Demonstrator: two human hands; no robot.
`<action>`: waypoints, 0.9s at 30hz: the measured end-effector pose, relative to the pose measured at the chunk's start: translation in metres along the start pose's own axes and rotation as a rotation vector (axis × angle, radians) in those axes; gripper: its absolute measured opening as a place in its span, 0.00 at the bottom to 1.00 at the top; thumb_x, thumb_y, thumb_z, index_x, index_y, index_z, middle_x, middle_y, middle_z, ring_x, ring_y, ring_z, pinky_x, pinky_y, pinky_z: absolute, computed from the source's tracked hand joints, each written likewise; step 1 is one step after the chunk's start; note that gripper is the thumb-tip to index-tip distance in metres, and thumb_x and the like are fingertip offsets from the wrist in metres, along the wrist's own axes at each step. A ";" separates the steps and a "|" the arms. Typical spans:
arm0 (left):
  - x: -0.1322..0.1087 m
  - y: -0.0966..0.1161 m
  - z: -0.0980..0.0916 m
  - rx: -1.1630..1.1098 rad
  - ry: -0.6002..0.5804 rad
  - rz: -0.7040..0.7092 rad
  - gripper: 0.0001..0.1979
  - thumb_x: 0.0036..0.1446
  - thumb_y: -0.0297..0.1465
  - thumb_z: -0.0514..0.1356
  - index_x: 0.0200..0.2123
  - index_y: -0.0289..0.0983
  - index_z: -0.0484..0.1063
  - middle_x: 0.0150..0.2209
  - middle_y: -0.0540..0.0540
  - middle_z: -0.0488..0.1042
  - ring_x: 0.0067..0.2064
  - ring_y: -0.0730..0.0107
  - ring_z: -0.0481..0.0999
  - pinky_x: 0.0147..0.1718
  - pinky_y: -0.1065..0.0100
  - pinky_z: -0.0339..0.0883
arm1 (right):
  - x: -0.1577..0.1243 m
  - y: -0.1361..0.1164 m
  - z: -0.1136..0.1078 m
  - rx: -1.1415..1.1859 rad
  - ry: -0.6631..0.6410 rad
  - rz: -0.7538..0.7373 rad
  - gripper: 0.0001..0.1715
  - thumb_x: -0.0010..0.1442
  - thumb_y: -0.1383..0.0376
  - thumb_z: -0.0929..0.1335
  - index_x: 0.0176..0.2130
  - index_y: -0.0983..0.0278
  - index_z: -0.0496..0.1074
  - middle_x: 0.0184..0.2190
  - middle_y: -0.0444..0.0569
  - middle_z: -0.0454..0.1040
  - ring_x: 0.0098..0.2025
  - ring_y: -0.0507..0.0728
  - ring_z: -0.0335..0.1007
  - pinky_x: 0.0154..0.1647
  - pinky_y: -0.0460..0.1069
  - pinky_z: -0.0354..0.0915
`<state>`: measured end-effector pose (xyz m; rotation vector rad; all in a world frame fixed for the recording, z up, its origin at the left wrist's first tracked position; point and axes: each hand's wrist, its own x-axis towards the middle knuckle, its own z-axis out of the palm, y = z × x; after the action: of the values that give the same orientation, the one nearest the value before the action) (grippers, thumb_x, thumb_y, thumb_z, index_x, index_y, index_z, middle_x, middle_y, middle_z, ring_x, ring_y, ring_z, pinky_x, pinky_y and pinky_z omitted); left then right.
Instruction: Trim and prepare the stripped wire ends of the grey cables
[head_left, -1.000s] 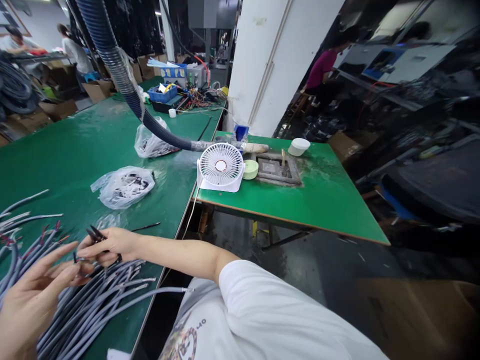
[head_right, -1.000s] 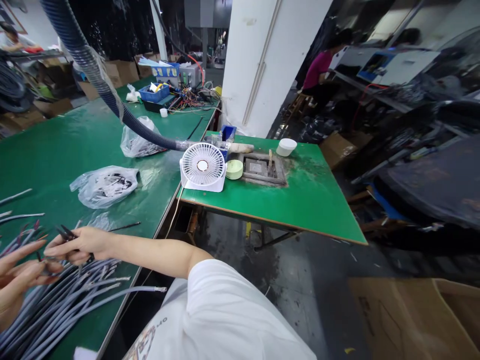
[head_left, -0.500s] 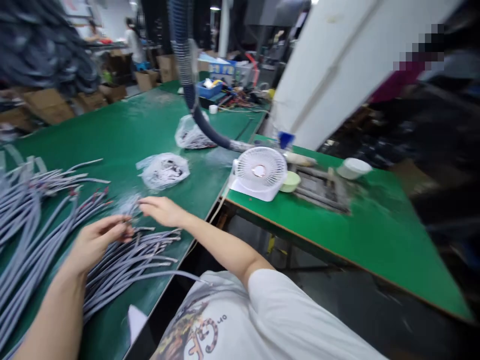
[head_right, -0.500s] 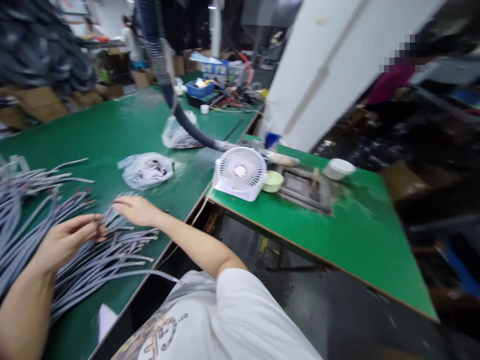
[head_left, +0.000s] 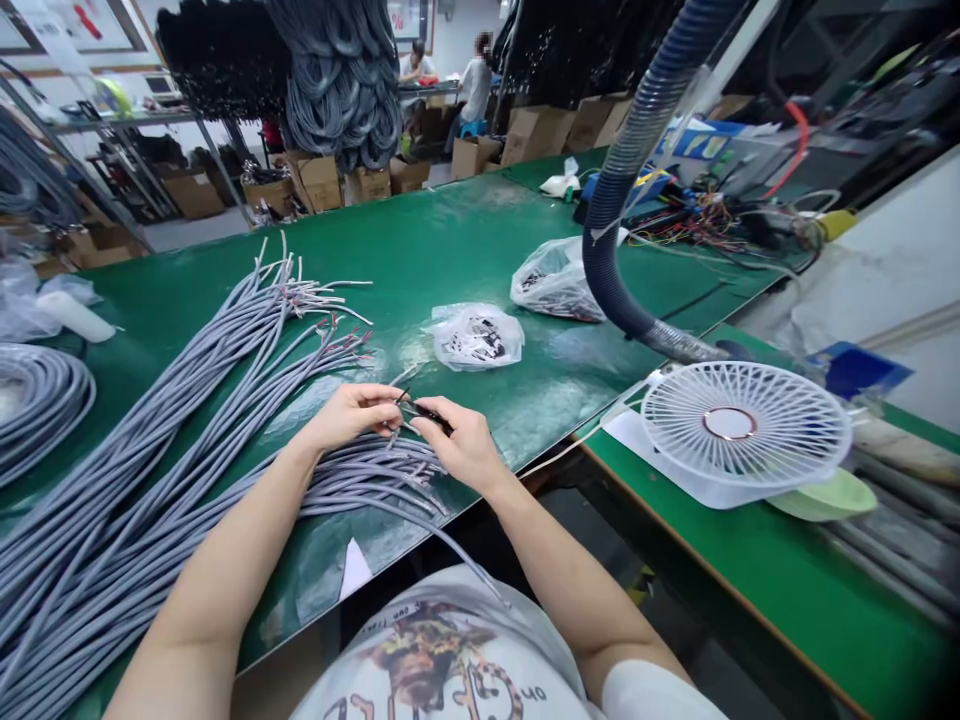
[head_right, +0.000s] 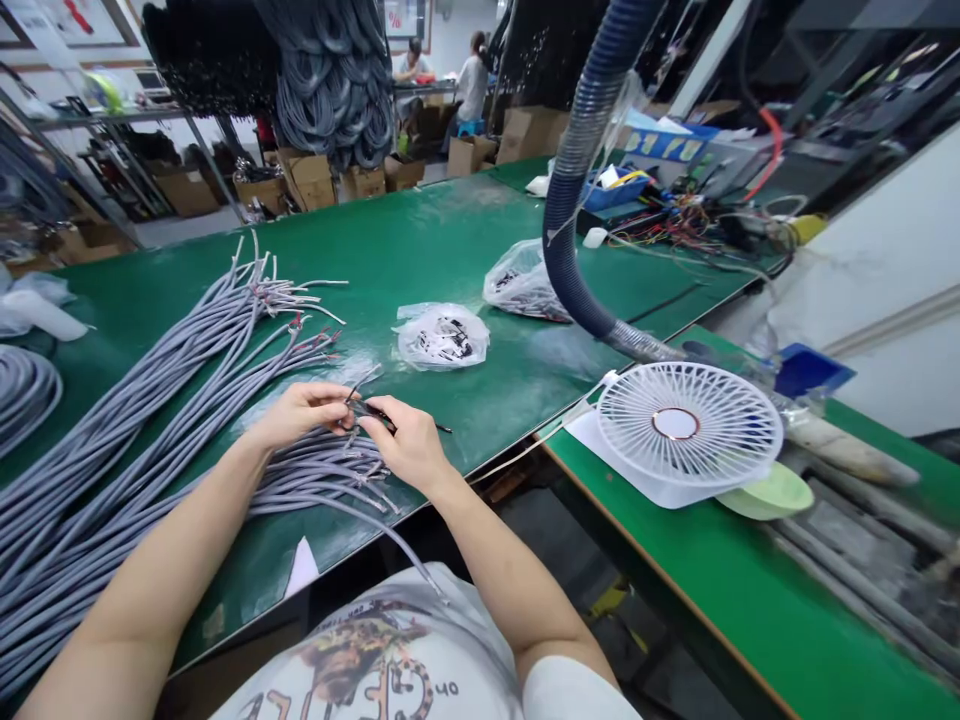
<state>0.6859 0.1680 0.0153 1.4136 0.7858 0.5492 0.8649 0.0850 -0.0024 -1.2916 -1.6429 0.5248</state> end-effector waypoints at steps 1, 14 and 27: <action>0.000 -0.001 0.000 -0.002 -0.002 -0.003 0.21 0.45 0.37 0.67 0.41 0.30 0.75 0.26 0.47 0.76 0.29 0.72 0.75 0.29 0.71 0.71 | 0.001 0.000 0.001 -0.004 0.008 -0.004 0.13 0.60 0.62 0.66 0.42 0.66 0.75 0.37 0.51 0.79 0.38 0.55 0.74 0.41 0.47 0.67; 0.002 -0.004 0.002 -0.031 -0.014 -0.021 0.21 0.42 0.37 0.69 0.40 0.31 0.77 0.26 0.47 0.78 0.27 0.72 0.74 0.29 0.70 0.70 | 0.003 0.004 -0.001 -0.047 -0.081 -0.007 0.12 0.60 0.63 0.66 0.43 0.61 0.76 0.40 0.49 0.79 0.40 0.55 0.76 0.42 0.47 0.67; 0.002 -0.005 -0.004 0.276 -0.074 0.098 0.20 0.49 0.40 0.65 0.44 0.34 0.77 0.34 0.44 0.76 0.33 0.69 0.73 0.33 0.68 0.67 | 0.004 0.013 -0.001 -0.163 -0.149 -0.059 0.13 0.62 0.62 0.65 0.41 0.63 0.76 0.39 0.49 0.80 0.39 0.54 0.76 0.39 0.45 0.65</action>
<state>0.6831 0.1714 0.0100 1.7243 0.7565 0.4724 0.8724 0.0932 -0.0100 -1.3437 -1.8744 0.4682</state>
